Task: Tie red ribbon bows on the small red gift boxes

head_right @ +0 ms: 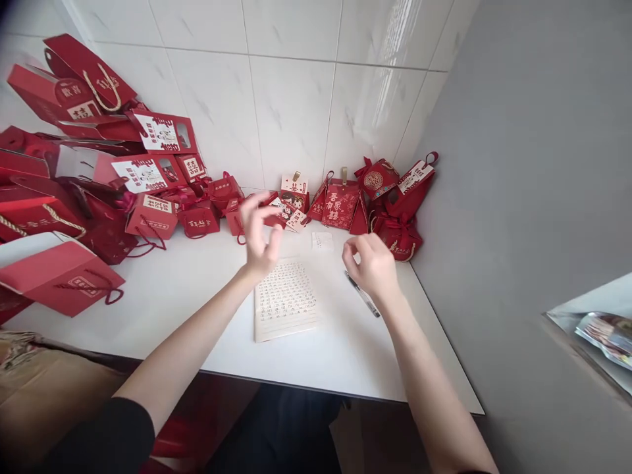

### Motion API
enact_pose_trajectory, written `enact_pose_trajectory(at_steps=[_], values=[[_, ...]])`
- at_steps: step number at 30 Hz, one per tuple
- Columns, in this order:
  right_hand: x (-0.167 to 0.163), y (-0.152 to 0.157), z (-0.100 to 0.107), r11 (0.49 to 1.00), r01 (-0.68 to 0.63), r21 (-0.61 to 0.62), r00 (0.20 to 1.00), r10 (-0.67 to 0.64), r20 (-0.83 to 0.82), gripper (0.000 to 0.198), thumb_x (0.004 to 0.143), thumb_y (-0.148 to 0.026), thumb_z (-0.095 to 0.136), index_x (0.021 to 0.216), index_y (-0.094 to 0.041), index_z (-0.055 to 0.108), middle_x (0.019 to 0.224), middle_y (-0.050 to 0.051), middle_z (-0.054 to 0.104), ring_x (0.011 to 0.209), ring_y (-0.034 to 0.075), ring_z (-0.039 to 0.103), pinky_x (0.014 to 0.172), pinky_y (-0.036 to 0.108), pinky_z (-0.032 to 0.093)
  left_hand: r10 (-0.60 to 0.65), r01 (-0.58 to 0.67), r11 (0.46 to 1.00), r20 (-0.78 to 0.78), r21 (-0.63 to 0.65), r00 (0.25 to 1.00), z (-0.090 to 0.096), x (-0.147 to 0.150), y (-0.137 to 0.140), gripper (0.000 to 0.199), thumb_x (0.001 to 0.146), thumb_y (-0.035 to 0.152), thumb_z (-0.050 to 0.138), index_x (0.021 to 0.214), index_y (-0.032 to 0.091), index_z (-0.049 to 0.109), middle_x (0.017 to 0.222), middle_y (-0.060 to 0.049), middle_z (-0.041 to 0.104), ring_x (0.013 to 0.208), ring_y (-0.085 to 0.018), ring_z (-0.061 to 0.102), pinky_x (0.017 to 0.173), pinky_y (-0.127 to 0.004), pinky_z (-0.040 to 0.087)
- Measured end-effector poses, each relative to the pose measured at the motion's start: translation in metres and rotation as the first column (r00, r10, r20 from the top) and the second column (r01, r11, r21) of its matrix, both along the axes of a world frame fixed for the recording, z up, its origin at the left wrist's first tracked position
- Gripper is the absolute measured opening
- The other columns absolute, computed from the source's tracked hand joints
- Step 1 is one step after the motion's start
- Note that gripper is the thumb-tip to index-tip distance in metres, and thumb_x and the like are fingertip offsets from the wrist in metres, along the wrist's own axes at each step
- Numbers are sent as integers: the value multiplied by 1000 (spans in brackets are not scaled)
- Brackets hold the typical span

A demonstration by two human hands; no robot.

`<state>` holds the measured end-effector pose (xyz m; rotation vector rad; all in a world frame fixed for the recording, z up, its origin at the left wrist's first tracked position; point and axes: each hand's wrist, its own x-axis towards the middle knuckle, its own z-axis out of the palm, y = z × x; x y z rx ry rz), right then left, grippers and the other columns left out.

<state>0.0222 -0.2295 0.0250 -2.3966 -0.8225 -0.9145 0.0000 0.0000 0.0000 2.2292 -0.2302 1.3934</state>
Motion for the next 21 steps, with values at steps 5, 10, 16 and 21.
enact_pose_trajectory(at_steps=[5,10,16,21], values=[[31,-6,-57,952,126,-279,902,-227,-368,23,82,-33,52,65,-18,48,65,5,58,65,20,55,54,27,34,-67,130,987,-496,93,866,-51,5,5,16,82,14,46,92,19,58,118,-8,48,119,-25,39,96,-45,32],[20,-13,-59,880,125,-459,751,-385,-535,31,76,-48,59,77,-18,52,72,6,61,65,23,56,54,27,33,-76,190,973,-598,130,798,-52,-1,-3,14,86,18,45,91,19,59,108,-6,53,108,-21,45,92,-41,31],[17,-13,-53,835,68,-546,639,-457,-619,16,86,-30,47,82,-16,53,80,9,61,73,24,59,56,26,33,-61,217,961,-630,174,774,-51,-1,-8,13,86,20,46,86,19,59,90,-4,55,95,-21,48,86,-38,33],[22,-12,-59,894,100,-437,736,-362,-572,21,87,-25,42,101,-15,53,72,6,60,67,22,58,58,27,36,-43,178,971,-613,162,789,-50,0,2,15,86,17,41,80,18,56,84,-3,57,88,-19,50,82,-36,34]])
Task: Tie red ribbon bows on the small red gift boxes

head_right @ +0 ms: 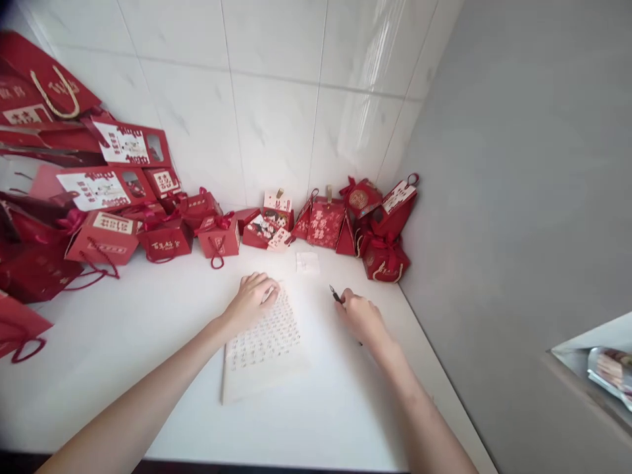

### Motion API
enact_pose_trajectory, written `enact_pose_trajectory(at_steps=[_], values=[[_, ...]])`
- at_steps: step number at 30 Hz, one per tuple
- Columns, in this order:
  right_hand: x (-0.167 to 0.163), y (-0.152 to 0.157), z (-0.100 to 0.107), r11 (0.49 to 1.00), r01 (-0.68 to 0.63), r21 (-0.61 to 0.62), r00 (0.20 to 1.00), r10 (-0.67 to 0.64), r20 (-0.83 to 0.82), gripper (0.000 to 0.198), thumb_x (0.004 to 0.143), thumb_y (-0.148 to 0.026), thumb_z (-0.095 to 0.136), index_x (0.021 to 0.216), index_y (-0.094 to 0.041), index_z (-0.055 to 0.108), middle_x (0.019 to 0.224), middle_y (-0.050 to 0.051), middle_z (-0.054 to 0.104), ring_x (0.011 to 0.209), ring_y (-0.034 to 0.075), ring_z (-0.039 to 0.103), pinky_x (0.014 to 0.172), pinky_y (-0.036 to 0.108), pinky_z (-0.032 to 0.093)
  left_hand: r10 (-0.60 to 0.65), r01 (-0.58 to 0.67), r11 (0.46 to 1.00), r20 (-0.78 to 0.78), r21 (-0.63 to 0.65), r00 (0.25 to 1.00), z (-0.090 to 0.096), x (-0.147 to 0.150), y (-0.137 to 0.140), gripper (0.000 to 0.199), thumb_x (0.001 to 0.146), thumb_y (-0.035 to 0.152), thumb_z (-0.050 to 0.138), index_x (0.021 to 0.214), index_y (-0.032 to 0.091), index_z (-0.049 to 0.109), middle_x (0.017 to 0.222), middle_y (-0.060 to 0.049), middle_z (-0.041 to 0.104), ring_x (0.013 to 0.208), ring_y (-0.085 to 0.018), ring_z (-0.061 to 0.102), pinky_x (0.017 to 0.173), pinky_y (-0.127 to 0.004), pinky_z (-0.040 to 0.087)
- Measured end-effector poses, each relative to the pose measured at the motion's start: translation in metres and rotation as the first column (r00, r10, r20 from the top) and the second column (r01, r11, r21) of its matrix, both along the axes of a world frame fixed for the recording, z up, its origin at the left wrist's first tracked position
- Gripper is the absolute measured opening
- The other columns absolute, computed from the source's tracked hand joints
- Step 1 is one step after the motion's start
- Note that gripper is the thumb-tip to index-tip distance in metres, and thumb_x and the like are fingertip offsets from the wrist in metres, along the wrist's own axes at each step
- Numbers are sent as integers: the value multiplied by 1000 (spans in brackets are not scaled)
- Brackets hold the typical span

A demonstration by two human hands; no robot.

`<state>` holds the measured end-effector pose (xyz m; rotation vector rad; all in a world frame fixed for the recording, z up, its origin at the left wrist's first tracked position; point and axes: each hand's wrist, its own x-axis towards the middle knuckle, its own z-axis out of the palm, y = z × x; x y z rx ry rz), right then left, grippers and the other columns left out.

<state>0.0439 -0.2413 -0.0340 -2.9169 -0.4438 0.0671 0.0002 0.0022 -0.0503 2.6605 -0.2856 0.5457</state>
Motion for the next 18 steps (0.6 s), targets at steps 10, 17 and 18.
enact_pose_trajectory(at_steps=[10,17,18], values=[[9,2,0,110,44,993,984,166,-62,37,70,-49,60,89,-21,46,95,14,66,95,28,62,80,40,50,-67,67,998,-2,-9,998,-1,-2,-3,22,87,18,34,72,19,51,78,-3,59,81,-19,52,78,-36,36],[61,-12,-3,724,-130,677,813,-312,491,26,80,-44,44,85,-21,32,127,25,46,121,30,43,93,48,37,-118,118,993,-3,4,993,2,-6,-7,23,86,16,34,72,18,52,77,-3,59,80,-18,51,78,-36,37],[69,-13,0,739,-101,666,808,-329,488,25,77,-41,48,84,-21,33,127,26,45,124,33,38,95,51,33,-120,120,993,1,-1,993,1,-6,-7,23,86,16,34,72,18,52,77,-3,59,80,-18,51,78,-36,37]])
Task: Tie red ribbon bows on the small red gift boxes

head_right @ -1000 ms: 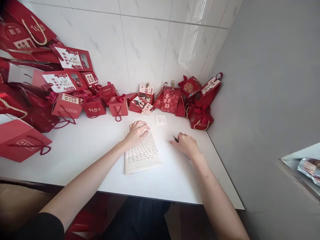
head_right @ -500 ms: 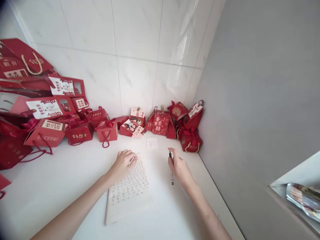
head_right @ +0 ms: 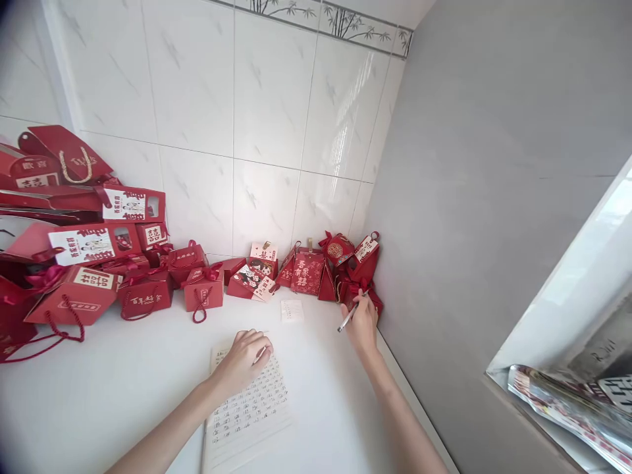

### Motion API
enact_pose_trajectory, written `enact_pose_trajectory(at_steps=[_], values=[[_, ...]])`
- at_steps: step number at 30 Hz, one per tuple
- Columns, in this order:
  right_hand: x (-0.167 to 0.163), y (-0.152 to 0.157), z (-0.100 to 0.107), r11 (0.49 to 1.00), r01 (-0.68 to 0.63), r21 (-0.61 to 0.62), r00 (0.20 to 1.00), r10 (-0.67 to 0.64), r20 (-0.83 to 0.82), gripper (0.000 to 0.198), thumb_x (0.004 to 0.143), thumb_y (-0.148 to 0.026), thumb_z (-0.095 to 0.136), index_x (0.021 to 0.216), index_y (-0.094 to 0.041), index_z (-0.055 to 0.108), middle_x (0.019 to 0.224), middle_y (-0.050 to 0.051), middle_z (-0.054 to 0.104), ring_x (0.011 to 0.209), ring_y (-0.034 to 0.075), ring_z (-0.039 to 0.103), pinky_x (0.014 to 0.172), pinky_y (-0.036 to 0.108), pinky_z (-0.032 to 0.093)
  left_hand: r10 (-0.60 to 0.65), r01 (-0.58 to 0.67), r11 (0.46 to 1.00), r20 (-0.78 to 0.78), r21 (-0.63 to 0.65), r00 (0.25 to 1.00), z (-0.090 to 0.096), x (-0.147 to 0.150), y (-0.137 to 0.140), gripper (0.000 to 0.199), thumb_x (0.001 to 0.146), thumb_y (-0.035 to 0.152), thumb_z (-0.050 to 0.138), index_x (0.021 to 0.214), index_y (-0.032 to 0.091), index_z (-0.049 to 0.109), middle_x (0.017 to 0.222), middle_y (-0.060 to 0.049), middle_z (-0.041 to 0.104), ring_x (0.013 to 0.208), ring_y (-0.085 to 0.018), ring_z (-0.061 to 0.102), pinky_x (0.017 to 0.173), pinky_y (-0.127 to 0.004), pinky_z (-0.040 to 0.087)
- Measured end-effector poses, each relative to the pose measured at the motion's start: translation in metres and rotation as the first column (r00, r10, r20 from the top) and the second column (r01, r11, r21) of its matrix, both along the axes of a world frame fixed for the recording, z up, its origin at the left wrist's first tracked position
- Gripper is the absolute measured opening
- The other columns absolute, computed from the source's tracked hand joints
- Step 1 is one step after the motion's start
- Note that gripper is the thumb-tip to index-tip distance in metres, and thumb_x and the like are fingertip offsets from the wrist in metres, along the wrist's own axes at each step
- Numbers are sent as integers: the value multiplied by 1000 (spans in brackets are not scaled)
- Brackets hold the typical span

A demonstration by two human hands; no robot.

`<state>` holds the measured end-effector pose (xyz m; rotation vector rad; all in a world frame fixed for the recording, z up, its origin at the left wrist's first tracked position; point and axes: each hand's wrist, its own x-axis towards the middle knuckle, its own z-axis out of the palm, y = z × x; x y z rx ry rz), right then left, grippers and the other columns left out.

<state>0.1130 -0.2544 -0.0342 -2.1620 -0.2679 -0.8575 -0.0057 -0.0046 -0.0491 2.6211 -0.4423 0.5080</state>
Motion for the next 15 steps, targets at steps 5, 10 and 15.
enact_pose_trajectory(at_steps=[5,10,15], values=[[24,1,12,988,121,-100,990,-127,-57,23,68,-21,52,85,-19,37,117,25,52,125,36,31,100,61,13,12,-12,1000,1,-7,1000,-3,3,4,22,86,16,36,73,18,53,78,-3,61,81,-18,52,79,-36,37],[22,-1,12,991,64,-118,989,-79,-125,15,73,-25,51,82,-18,41,111,23,55,118,36,40,96,67,12,61,-61,998,1,27,998,-2,5,8,20,85,13,40,73,17,56,79,-4,63,83,-19,55,79,-35,37],[-38,15,1,982,-184,-51,969,173,-177,36,87,-49,36,94,-16,49,111,19,56,105,29,52,91,52,37,71,-71,997,-80,10,994,-2,6,7,19,83,13,42,75,17,59,83,-4,65,87,-19,56,84,-36,35]])
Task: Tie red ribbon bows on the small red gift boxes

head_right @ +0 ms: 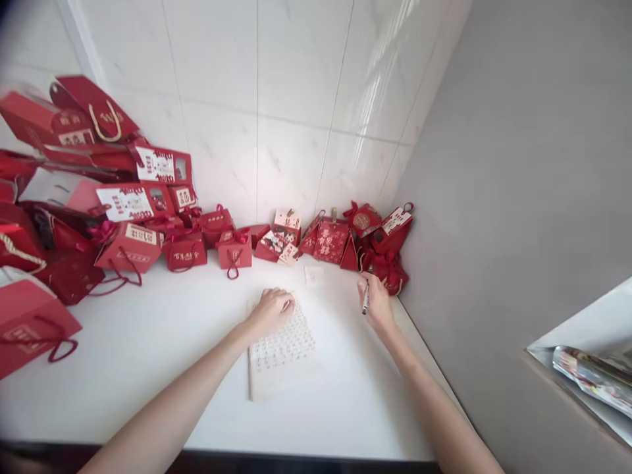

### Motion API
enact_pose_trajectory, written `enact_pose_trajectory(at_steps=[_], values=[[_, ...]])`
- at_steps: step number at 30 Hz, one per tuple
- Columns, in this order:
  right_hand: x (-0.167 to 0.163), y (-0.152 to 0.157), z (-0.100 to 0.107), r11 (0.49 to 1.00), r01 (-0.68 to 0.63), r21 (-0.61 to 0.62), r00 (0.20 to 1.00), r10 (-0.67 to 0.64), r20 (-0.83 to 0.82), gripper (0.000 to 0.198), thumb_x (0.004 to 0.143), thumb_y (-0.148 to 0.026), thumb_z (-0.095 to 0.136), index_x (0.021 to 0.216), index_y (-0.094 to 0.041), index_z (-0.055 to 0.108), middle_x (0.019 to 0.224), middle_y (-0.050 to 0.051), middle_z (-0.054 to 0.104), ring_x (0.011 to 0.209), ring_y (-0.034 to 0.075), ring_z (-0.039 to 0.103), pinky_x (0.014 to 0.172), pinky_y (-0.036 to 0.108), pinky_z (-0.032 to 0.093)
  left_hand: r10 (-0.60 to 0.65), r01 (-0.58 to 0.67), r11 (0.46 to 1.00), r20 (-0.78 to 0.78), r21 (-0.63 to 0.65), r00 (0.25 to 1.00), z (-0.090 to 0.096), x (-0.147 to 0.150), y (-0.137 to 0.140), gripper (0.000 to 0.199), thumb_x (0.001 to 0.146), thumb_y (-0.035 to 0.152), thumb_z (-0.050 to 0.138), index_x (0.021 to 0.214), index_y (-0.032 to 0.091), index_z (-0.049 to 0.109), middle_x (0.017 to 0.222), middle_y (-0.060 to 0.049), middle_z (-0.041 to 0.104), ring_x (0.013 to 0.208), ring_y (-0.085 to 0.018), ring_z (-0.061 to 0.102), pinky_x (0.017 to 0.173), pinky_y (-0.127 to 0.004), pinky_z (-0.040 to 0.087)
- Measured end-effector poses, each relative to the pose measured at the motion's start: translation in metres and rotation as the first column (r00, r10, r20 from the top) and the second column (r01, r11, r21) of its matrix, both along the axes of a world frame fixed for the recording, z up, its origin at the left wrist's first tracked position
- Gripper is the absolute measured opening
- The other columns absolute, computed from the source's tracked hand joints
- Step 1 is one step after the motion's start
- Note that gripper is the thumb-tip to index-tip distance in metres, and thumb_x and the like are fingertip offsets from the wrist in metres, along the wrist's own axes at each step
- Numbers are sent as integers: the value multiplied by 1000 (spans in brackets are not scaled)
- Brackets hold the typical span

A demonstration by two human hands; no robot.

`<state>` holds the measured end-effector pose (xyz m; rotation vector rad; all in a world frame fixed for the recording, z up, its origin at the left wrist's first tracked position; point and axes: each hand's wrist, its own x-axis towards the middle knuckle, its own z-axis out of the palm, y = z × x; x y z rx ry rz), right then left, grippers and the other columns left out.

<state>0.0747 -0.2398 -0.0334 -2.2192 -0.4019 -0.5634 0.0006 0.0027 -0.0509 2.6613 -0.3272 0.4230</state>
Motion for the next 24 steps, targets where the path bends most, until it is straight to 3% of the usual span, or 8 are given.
enact_pose_trajectory(at_steps=[2,3,4,7,10,14,19,24], values=[[-35,16,-8,989,-114,95,986,124,-110,49,90,-55,21,94,-17,51,92,13,61,80,22,60,70,37,50,-3,2,1000,-37,-19,999,-3,2,0,19,84,15,42,78,17,60,85,-5,66,89,-20,56,86,-37,34],[-51,24,-12,970,-157,184,964,191,-184,52,90,-58,20,90,-17,52,79,9,61,67,18,59,59,31,50,-5,4,1000,-56,-26,998,-5,3,-1,19,84,16,42,78,17,60,85,-5,66,89,-21,56,86,-37,34],[-65,33,-17,925,-172,338,922,272,-276,48,87,-61,33,84,-17,52,68,5,58,56,16,55,50,27,46,-11,8,999,-74,-32,997,-6,4,-1,20,84,17,41,78,16,60,86,-5,66,89,-21,56,86,-38,33],[-90,51,-28,870,-118,478,847,340,-409,42,74,-58,59,71,-19,45,48,-3,49,36,10,40,34,21,31,-21,16,999,-119,-48,993,-10,6,0,20,84,19,41,77,16,60,82,-5,66,86,-22,56,86,-38,34],[-95,57,-34,875,-78,479,832,321,-452,44,73,-58,60,67,-21,37,45,-5,48,31,8,34,30,20,23,-21,12,998,-142,-64,990,-11,8,0,17,83,23,44,80,18,60,79,-3,65,87,-22,56,88,-38,33],[-96,54,-33,885,-67,461,836,302,-459,43,68,-51,68,68,-22,36,43,-6,47,34,9,36,33,20,27,-20,8,997,-161,-72,987,-12,9,-1,17,81,31,49,83,18,59,77,-3,64,90,-23,55,89,-39,33],[-101,50,-33,935,-81,345,869,236,-435,38,74,-41,58,57,-21,31,43,-6,42,38,7,31,38,20,25,-20,8,997,-156,-73,988,-15,11,-1,17,81,30,48,84,18,58,77,-3,64,90,-23,55,89,-38,32],[-101,47,-35,959,-105,264,874,216,-435,29,69,-28,51,53,-21,28,43,-7,32,41,7,26,40,22,21,-14,4,998,-144,-66,989,-17,13,-2,17,81,31,47,84,18,58,78,-3,64,90,-23,55,87,-37,32]])
